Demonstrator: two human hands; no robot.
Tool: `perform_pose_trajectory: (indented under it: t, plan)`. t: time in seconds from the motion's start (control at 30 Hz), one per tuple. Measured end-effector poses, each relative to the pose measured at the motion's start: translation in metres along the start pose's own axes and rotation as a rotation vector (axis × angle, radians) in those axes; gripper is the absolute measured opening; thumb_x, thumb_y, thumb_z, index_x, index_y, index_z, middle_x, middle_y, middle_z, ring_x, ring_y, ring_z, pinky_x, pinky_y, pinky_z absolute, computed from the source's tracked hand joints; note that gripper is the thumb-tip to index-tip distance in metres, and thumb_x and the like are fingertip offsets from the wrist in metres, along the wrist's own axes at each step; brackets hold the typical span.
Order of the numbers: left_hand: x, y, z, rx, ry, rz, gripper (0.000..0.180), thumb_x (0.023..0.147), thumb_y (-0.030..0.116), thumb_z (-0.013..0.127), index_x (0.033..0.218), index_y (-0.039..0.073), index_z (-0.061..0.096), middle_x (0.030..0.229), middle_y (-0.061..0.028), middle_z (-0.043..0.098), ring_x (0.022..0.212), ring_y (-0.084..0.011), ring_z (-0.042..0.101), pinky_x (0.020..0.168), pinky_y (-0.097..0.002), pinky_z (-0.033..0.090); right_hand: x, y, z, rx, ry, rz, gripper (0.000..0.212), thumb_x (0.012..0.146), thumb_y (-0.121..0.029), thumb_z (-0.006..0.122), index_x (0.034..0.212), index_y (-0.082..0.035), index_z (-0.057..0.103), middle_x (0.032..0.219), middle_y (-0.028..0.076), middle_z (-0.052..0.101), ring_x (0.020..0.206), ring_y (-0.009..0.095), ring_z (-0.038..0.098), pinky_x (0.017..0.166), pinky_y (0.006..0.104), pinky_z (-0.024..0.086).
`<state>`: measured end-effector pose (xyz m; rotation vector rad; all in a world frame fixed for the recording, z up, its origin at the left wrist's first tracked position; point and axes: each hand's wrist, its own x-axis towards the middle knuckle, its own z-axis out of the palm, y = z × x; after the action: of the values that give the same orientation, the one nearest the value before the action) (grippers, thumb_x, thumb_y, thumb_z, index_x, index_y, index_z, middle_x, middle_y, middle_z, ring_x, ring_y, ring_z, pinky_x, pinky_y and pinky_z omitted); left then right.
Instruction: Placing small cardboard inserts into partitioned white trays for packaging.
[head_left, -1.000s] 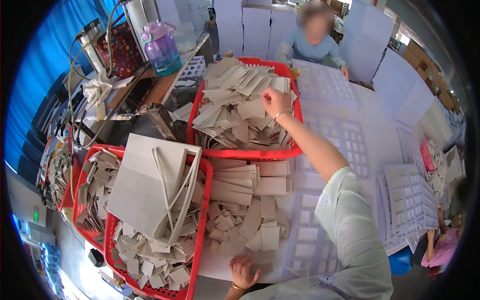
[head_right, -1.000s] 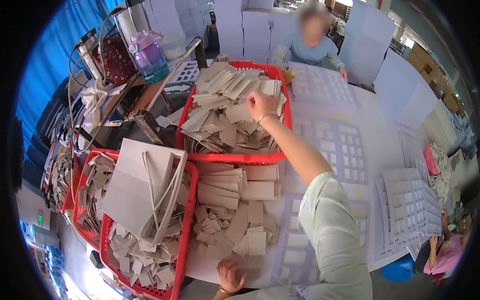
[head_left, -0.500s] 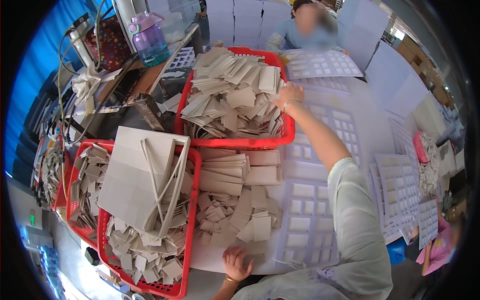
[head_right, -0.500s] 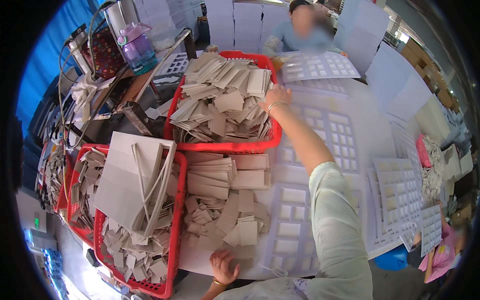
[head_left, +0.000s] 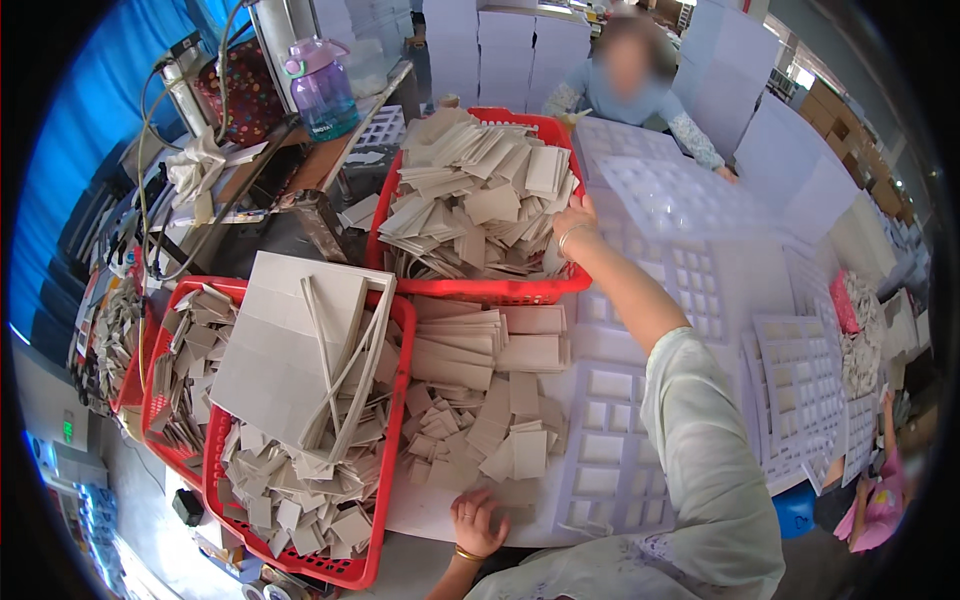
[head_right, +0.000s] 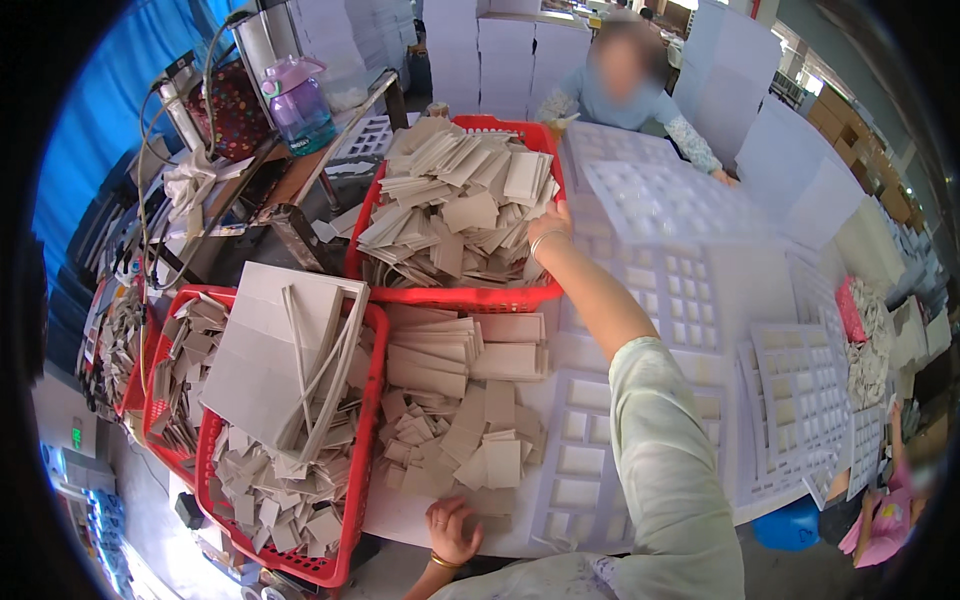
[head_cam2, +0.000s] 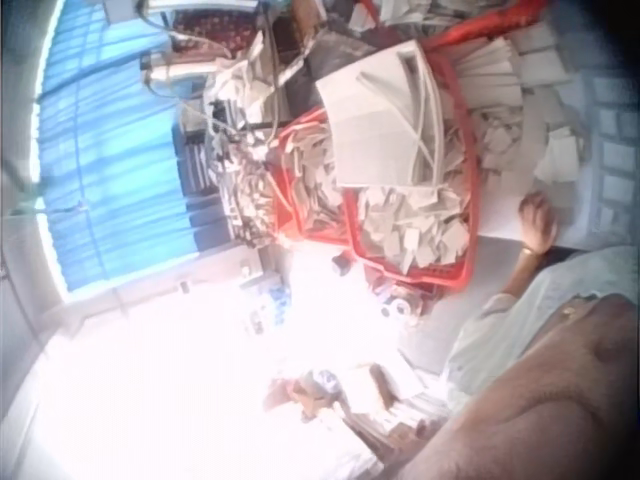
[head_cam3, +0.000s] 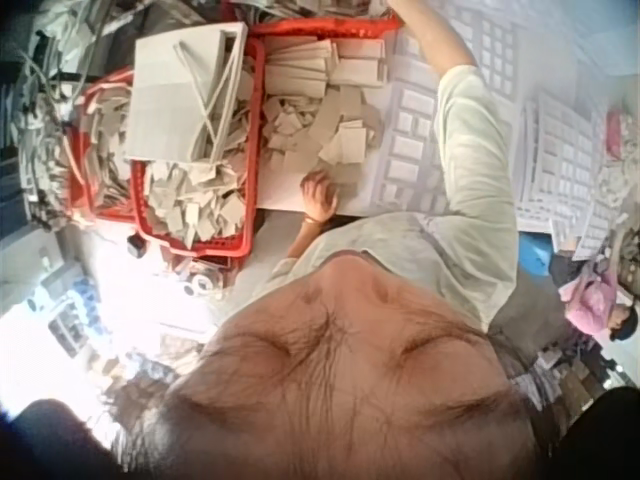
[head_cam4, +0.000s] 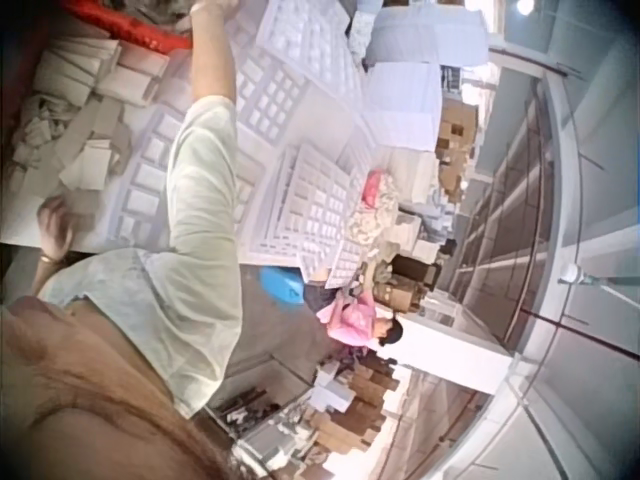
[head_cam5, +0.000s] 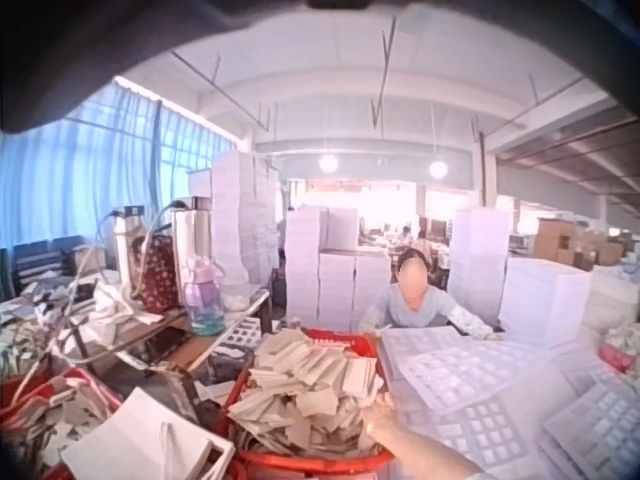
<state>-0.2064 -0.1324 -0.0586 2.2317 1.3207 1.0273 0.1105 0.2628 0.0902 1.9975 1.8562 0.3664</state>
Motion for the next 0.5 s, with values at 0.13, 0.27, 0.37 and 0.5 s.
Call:
perform_pose_trajectory:
  t: [0.13, 0.27, 0.37, 0.5]
  plan:
    - [-0.002, -0.001, 0.004, 0.005, 0.026, -0.011, 0.035, 0.063, 0.017, 0.069, 0.094, 0.009, 0.056, 0.104, -0.0098, 0.056, 0.096, -0.0291, 0.053, 0.087, -0.0434, 0.038, -0.005, -0.003, 0.0, 0.032, -0.031, -0.042, 0.042, 0.071, -0.014, 0.067, 0.111, -0.009, 0.056, 0.104, 0.006, 0.065, 0.111, 0.023, 0.051, 0.095, 0.0378, 0.03]
    - [-0.002, -0.001, 0.003, -0.003, 0.05, -0.01, 0.032, 0.063, 0.016, 0.069, 0.092, 0.009, 0.057, 0.104, -0.0092, 0.056, 0.094, -0.0282, 0.053, 0.085, -0.0423, 0.039, -0.006, -0.01, 0.008, 0.084, -0.012, -0.004, 0.031, 0.077, -0.015, 0.062, 0.108, -0.01, 0.059, 0.106, 0.007, 0.066, 0.101, 0.023, 0.059, 0.095, 0.0379, 0.029]
    - [-0.007, -0.003, 0.005, 0.009, 0.038, -0.033, 0.033, 0.065, 0.017, 0.07, 0.094, 0.009, 0.058, 0.107, -0.0076, 0.056, 0.096, -0.0274, 0.053, 0.087, -0.0412, 0.038, -0.013, -0.009, -0.003, 0.192, 0.066, -0.015, 0.031, 0.074, -0.012, 0.066, 0.104, -0.012, 0.058, 0.102, 0.009, 0.065, 0.097, 0.025, 0.061, 0.089, 0.0387, 0.038]
    - [-0.005, 0.0, 0.004, 0.015, 0.062, 0.012, 0.031, 0.064, 0.016, 0.069, 0.091, 0.009, 0.057, 0.103, -0.0093, 0.056, 0.093, -0.0282, 0.054, 0.084, -0.0416, 0.039, -0.018, 0.011, 0.003, 0.654, 0.277, 0.081, 0.028, 0.073, -0.003, 0.059, 0.099, -0.012, 0.058, 0.101, 0.012, 0.063, 0.096, 0.03, 0.06, 0.081, 0.0409, 0.046]
